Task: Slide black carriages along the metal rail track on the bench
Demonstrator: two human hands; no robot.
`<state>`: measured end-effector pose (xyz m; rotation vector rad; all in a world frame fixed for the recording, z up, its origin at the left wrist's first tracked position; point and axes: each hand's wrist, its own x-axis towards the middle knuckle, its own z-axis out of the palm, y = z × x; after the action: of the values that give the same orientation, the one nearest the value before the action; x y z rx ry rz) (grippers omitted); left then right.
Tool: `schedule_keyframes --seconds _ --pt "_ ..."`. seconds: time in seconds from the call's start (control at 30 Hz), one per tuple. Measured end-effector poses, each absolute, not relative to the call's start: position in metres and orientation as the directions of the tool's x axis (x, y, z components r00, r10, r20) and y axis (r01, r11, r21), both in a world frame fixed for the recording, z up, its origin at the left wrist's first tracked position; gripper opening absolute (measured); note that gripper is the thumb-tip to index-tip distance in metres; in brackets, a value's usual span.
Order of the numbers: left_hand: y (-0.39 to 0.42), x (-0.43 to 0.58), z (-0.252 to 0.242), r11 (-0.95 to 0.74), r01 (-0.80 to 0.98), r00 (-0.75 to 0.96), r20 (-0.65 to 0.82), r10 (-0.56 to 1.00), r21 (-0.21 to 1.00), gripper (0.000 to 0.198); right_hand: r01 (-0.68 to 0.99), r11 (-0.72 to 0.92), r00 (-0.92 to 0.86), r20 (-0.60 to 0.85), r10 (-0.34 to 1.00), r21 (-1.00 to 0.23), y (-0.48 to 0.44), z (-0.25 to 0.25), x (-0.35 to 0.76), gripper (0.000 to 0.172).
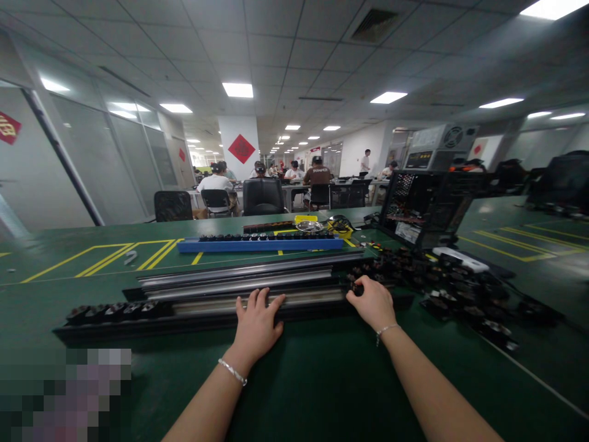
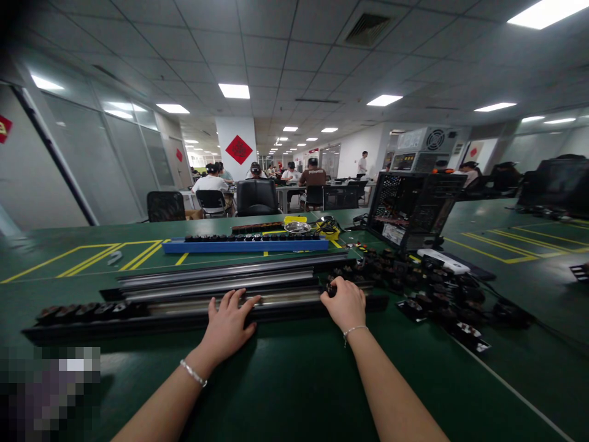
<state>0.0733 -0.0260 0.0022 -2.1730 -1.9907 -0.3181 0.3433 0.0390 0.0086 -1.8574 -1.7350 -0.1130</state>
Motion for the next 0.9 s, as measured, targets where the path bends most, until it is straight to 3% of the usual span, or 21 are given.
schedule_keyframes --seconds 0.9 --pt "-0.023 0.071 -0.004 -0.113 0.993 0.102 0.316 0.943 0.018 0.057 0.944 -0.062 0.195 0.397 0.897 -0.323 0.041 0.013 0.36 0.02"
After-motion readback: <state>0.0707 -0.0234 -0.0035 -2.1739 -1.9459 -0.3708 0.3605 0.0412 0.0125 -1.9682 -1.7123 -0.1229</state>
